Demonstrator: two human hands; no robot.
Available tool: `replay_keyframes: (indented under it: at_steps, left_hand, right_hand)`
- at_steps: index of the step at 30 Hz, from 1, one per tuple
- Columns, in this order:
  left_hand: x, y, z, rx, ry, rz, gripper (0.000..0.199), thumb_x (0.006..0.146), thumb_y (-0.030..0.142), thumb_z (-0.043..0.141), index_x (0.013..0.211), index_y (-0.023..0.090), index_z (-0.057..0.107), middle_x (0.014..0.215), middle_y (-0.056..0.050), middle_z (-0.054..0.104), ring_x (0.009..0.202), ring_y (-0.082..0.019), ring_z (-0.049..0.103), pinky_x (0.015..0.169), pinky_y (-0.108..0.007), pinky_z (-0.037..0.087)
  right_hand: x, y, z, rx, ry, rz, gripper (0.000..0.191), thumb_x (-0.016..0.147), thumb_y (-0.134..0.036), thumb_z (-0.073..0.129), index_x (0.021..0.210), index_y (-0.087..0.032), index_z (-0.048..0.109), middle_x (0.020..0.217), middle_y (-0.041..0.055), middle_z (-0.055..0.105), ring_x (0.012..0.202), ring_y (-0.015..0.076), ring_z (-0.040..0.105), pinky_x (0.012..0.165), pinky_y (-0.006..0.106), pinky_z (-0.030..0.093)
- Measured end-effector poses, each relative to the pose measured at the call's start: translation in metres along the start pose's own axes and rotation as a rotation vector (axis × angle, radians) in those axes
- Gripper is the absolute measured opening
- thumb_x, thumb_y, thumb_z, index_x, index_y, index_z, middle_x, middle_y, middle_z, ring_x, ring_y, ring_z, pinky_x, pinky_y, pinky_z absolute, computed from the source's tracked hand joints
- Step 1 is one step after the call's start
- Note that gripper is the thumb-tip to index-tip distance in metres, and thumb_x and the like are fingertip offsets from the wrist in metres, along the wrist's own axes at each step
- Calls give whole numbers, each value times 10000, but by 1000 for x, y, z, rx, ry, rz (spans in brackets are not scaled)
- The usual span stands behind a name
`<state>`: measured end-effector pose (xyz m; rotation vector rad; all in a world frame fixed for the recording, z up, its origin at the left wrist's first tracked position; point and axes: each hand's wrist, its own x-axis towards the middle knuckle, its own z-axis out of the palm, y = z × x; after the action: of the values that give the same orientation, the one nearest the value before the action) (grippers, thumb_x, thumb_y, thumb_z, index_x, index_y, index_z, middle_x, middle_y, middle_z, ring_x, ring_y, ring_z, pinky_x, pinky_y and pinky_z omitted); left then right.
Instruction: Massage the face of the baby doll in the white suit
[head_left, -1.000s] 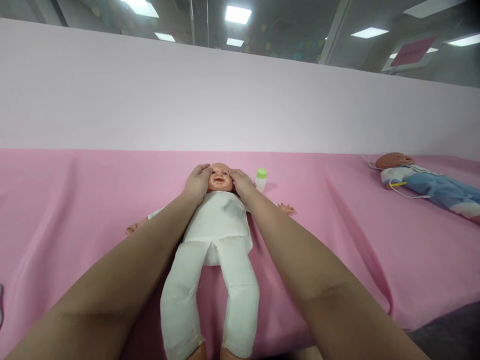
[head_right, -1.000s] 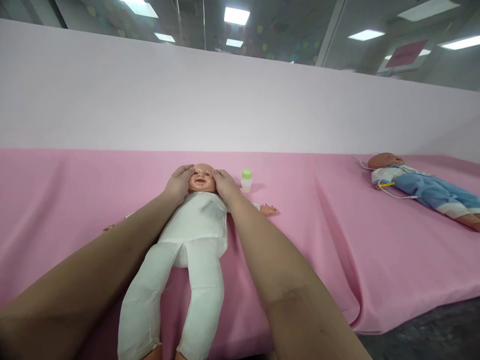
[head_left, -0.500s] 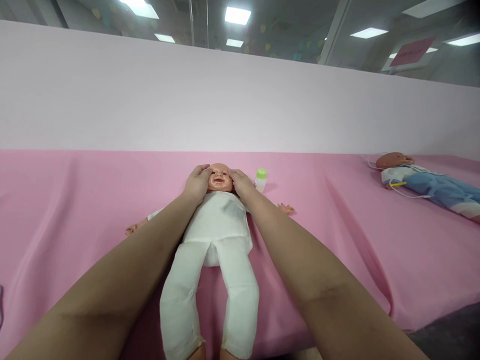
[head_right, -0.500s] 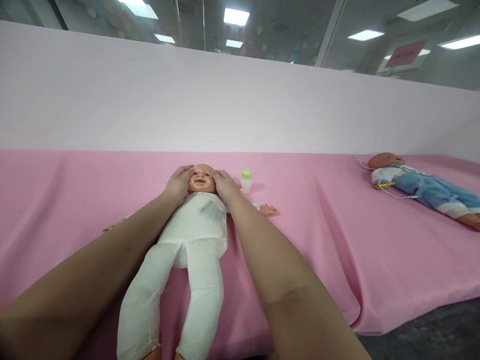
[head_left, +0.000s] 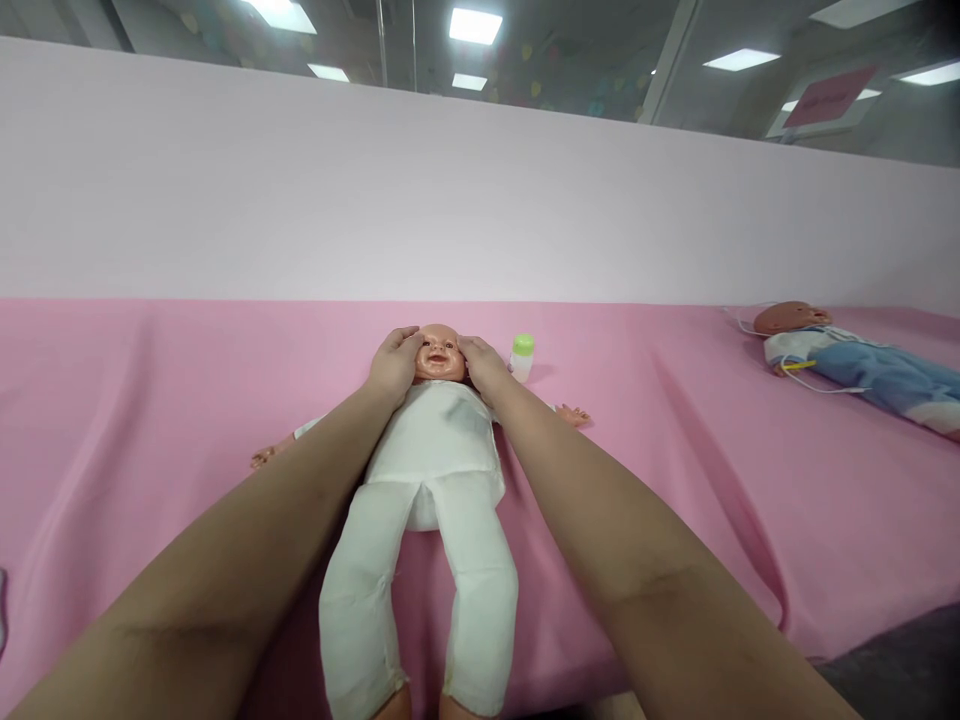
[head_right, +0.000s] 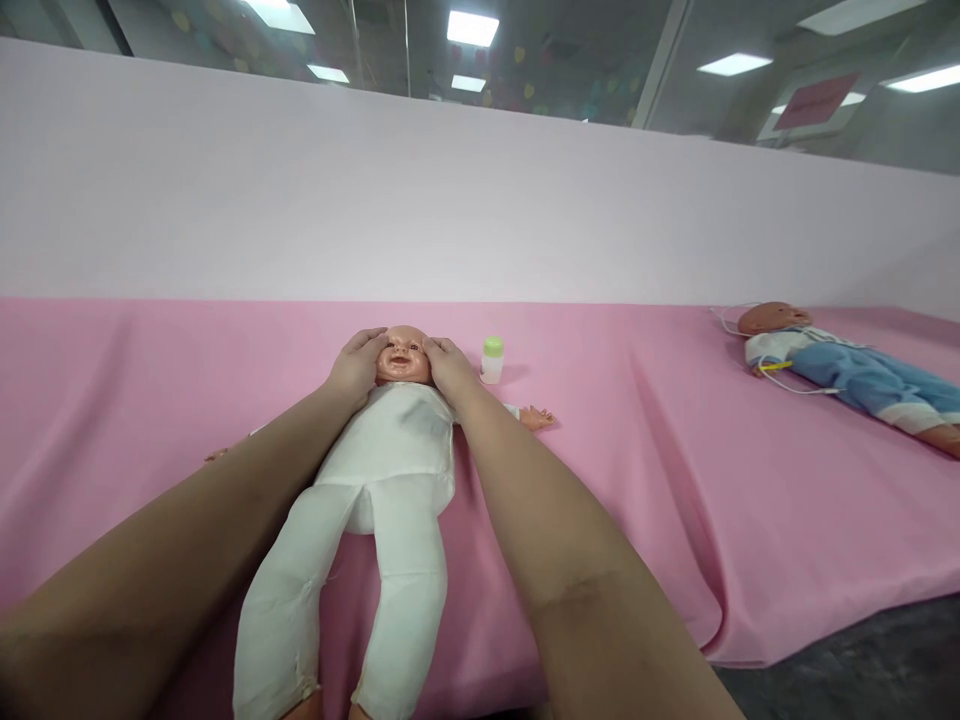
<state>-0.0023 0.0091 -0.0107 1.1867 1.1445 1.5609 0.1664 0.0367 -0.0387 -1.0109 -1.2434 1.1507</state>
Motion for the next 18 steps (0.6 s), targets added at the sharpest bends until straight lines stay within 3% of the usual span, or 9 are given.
replay_keyframes:
  at_steps: [18]
  left_hand:
    - [-2, 4, 2, 16, 14, 4, 371, 839, 399, 709, 1165, 221, 717, 1109, -61, 761, 1015, -224, 722, 973, -370, 579]
  right_hand:
    - [-2, -2, -2, -28, -14, 8, 386, 894, -588, 636, 1131, -292, 706, 1128, 19, 749, 1036, 240, 689, 1001, 435, 551]
